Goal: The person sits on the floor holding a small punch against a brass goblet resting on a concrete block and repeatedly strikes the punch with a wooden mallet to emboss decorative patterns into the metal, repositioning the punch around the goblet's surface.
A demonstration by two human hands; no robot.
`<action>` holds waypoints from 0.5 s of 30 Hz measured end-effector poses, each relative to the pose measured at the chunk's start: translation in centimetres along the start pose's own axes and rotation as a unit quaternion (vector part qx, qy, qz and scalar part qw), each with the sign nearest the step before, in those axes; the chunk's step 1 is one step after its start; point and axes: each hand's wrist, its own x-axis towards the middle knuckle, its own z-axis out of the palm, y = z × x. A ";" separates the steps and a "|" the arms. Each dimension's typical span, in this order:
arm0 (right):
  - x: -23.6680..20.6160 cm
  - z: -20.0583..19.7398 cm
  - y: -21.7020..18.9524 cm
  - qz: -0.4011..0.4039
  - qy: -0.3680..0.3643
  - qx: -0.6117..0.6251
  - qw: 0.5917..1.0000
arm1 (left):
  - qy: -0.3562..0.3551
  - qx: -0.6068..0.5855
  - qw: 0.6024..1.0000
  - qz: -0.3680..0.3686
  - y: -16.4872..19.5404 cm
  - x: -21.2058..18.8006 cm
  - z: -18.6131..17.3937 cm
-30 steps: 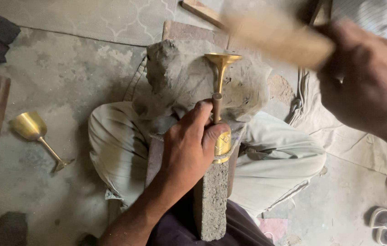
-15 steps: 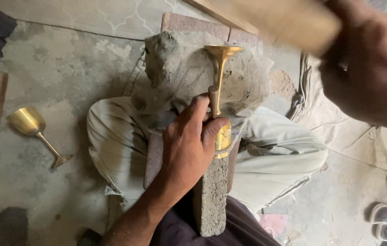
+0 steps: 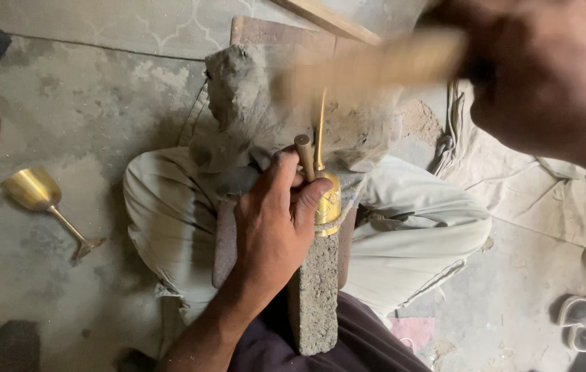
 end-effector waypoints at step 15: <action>0.3 -3.5 -3.0 -0.004 -0.013 -0.082 0.997 | 0.082 -0.006 0.994 0.078 -0.4 -1.5 1.0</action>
